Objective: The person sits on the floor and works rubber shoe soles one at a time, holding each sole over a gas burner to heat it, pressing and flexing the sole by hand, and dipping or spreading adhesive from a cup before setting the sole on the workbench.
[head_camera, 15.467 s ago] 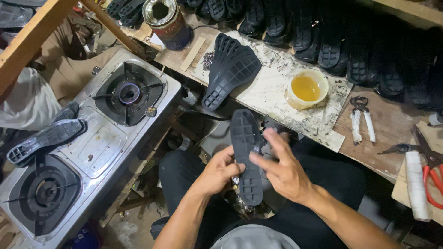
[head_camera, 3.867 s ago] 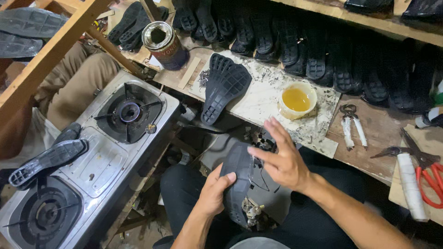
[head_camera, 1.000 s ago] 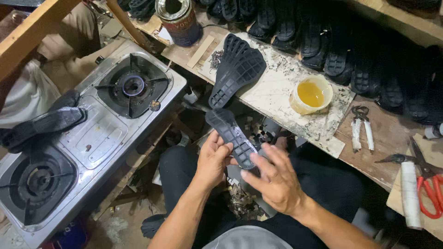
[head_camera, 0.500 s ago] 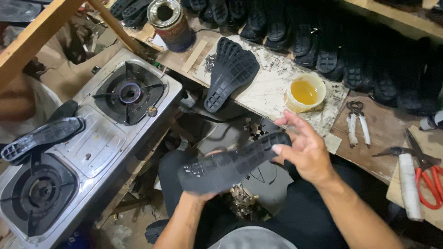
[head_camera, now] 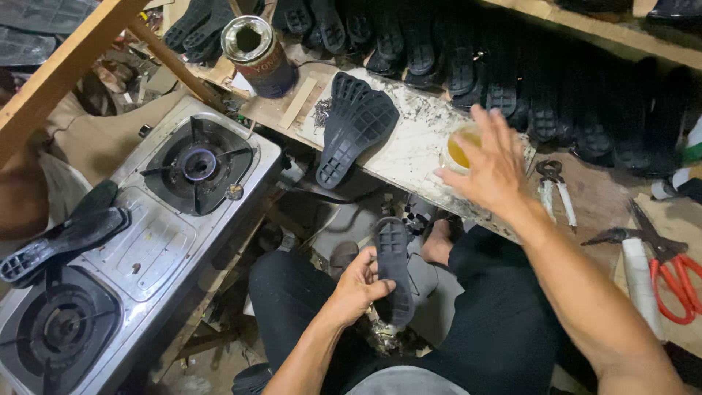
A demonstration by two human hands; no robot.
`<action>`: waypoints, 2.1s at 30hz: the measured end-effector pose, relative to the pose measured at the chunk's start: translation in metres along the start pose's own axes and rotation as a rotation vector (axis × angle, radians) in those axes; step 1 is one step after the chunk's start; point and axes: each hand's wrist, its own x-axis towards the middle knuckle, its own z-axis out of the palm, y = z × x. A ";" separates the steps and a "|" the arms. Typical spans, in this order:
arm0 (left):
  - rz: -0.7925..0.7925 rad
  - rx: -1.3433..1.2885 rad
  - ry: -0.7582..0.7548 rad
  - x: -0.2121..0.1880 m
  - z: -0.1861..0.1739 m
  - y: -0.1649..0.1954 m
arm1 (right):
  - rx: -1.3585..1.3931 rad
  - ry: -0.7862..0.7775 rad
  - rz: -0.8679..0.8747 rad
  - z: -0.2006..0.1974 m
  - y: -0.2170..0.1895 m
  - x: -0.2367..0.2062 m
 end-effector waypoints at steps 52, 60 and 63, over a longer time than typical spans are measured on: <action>0.046 -0.112 0.145 -0.011 -0.006 0.033 | 0.243 -0.010 -0.399 -0.002 -0.073 -0.065; 0.070 -0.055 0.105 -0.018 0.000 0.037 | -0.099 -0.100 0.021 -0.003 0.028 -0.027; 0.104 -0.056 0.122 -0.015 0.001 0.037 | 0.022 0.029 0.080 -0.003 0.013 -0.032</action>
